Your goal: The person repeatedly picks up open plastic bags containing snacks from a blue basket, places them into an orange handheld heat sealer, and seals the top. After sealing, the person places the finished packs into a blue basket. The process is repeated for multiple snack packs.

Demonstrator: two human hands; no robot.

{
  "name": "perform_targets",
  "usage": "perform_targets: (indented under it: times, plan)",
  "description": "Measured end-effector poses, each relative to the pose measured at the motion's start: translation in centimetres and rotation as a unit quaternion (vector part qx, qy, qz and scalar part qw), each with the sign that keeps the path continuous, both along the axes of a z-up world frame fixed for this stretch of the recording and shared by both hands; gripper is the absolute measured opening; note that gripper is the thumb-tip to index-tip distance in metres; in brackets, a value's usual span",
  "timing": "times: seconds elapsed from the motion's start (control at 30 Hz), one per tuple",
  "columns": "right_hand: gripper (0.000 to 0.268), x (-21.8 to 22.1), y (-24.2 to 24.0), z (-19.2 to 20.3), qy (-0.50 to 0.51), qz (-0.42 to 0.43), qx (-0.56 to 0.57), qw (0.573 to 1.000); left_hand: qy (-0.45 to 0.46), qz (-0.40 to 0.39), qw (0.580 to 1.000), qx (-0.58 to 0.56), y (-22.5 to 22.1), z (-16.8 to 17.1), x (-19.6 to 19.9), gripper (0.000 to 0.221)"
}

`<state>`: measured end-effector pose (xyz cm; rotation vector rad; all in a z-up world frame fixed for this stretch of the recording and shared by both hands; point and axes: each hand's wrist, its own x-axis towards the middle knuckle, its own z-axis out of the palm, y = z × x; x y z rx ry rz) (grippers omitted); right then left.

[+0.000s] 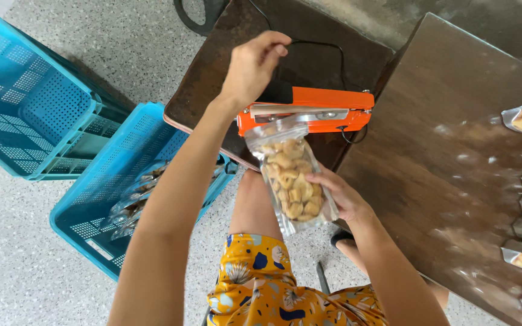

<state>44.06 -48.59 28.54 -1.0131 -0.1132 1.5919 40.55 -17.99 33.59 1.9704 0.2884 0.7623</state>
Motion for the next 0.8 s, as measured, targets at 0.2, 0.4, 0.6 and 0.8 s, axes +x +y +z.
perform_targets:
  times: [0.2, 0.4, 0.6, 0.8]
  plan:
    - [0.089, -2.0, 0.2, 1.3, -0.090, 0.109, -0.018, 0.990, 0.132, -0.104, 0.979, -0.119, -0.5, 1.4, -10.6, 0.031]
    - [0.090, -4.9, 3.1, 1.7, -0.150, 0.201, 0.006, 0.968, 0.274, -0.228, 0.916, -0.184, -0.9, -4.1, -16.8, 0.039]
    - [0.092, -7.5, 9.2, 1.1, -0.211, 0.242, 0.066, 0.945, 0.335, -0.096, 0.935, -0.071, 1.9, -0.1, -24.4, 0.021]
    - [0.083, -7.7, 13.0, -6.0, -0.671, 0.233, 0.040, 0.703, 0.260, 0.115, 0.945, 0.164, 5.4, 2.7, -32.6, 0.010]
